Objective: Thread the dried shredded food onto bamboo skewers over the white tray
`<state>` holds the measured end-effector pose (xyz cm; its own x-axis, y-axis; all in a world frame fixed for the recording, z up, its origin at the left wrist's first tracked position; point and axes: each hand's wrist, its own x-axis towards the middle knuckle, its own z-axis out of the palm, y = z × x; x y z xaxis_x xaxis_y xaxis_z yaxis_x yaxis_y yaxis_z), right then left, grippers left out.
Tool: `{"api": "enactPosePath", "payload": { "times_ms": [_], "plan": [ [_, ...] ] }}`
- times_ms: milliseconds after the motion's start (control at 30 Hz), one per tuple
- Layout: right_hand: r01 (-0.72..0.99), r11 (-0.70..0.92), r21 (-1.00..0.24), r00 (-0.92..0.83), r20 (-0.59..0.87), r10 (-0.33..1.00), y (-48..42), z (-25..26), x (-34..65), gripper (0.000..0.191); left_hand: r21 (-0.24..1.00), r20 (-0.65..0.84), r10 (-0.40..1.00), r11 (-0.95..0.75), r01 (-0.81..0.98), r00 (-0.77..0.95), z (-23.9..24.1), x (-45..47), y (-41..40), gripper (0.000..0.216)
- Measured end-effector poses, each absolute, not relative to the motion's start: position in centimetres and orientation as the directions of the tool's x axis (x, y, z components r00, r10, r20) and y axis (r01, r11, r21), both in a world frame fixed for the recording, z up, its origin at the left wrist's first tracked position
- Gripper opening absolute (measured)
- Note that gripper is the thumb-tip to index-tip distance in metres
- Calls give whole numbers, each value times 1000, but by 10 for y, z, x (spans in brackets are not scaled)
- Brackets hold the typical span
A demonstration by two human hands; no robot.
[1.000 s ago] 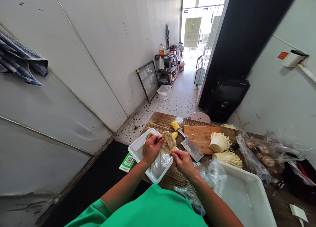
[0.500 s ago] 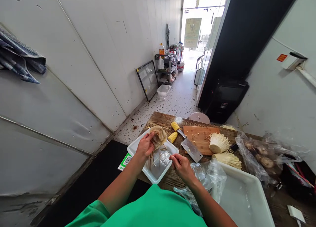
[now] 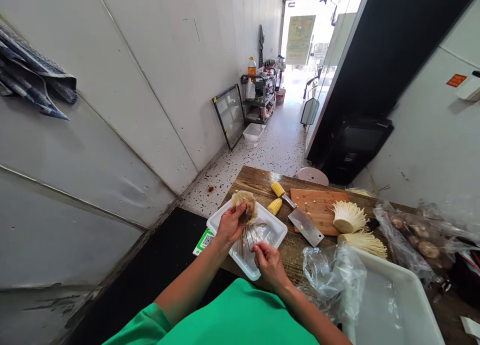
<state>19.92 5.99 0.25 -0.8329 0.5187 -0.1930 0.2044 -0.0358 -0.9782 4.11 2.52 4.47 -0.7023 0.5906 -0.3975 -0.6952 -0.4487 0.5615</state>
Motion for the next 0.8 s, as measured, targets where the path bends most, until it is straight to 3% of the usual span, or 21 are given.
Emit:
{"api": "enactPosePath", "payload": {
  "times_ms": [233,600,800],
  "plan": [
    [205,-88,-975,-786,-218,579,44,-16,169,46,578,-400,688,-323,-749,-605,29,12,13,29],
    [282,0,-959,-785,-231,574,37,-58,152,37,566,-583,586,-204,-799,-563,-25,27,3,6],
    [344,158,-925,-752,-171,636,58,-96,145,33,602,-689,451,-82,-795,-568,-42,40,-22,16]
  ]
}}
